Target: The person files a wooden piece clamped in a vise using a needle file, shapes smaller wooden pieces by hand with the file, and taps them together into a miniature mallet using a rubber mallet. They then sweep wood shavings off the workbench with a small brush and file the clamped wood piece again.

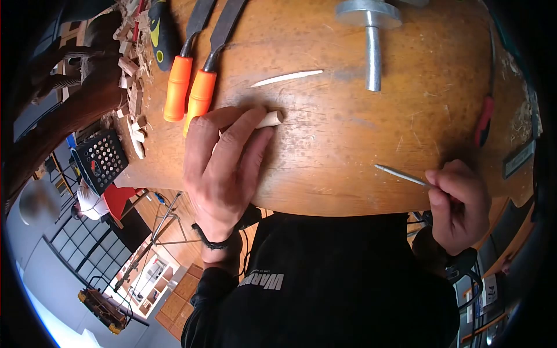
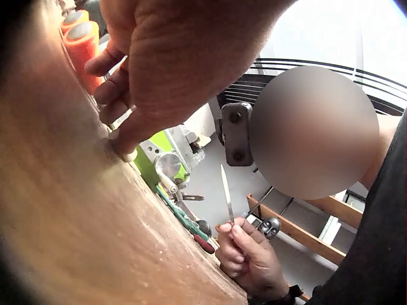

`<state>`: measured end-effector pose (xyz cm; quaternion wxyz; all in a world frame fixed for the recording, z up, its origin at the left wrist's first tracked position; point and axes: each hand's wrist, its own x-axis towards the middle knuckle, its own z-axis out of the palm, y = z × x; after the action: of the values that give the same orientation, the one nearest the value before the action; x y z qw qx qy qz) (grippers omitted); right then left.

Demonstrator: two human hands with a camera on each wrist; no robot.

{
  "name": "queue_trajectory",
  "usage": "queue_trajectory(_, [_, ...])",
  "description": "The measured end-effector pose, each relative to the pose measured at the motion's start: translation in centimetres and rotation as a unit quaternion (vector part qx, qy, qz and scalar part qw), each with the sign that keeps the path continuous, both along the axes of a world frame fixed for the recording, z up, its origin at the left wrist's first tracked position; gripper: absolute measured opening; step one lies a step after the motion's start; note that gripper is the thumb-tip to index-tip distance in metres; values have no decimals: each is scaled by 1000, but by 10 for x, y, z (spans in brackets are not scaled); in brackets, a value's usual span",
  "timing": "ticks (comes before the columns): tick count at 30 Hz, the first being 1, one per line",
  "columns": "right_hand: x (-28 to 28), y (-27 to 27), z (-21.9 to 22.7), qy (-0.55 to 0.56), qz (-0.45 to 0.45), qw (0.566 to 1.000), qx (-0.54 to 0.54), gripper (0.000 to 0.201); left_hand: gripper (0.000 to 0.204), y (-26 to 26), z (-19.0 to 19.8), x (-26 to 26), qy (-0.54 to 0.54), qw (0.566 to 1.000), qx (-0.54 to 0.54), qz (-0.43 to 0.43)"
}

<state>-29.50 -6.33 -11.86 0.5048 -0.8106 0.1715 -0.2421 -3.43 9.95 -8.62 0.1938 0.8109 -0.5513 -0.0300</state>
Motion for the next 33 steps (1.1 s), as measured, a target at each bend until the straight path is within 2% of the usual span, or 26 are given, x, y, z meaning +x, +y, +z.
queue_trajectory(8, [0,-1,-2,-6,3,1000,5,29,34,0,0,0,-24,1000,4,-9])
queue_trajectory(11, [0,-3,1,-2,8,1000,9,29,34,1,6,-1,-5,1000,-20,10])
queue_trajectory(14, [1,-1,-1,-8,0,1000,-1,28,34,3,9,1,-23,994,-102,-38])
queue_trajectory(19, [1,-1,-4,-31,-14,999,-16,27,35,5,11,1,-40,991,-118,-54])
queue_trajectory(23, [1,-4,-2,-20,6,1000,-8,27,34,4,12,-1,-23,989,-133,-61])
queue_trajectory(25, [0,-4,-3,-24,3,1000,-5,28,34,2,16,-4,-41,995,-82,-49])
queue_trajectory(30, [2,-7,-5,-47,16,999,-6,29,33,-4,13,4,-14,997,-13,-73])
queue_trajectory(33, [2,-4,-8,-71,-5,997,0,27,33,-6,9,0,-7,997,23,-71])
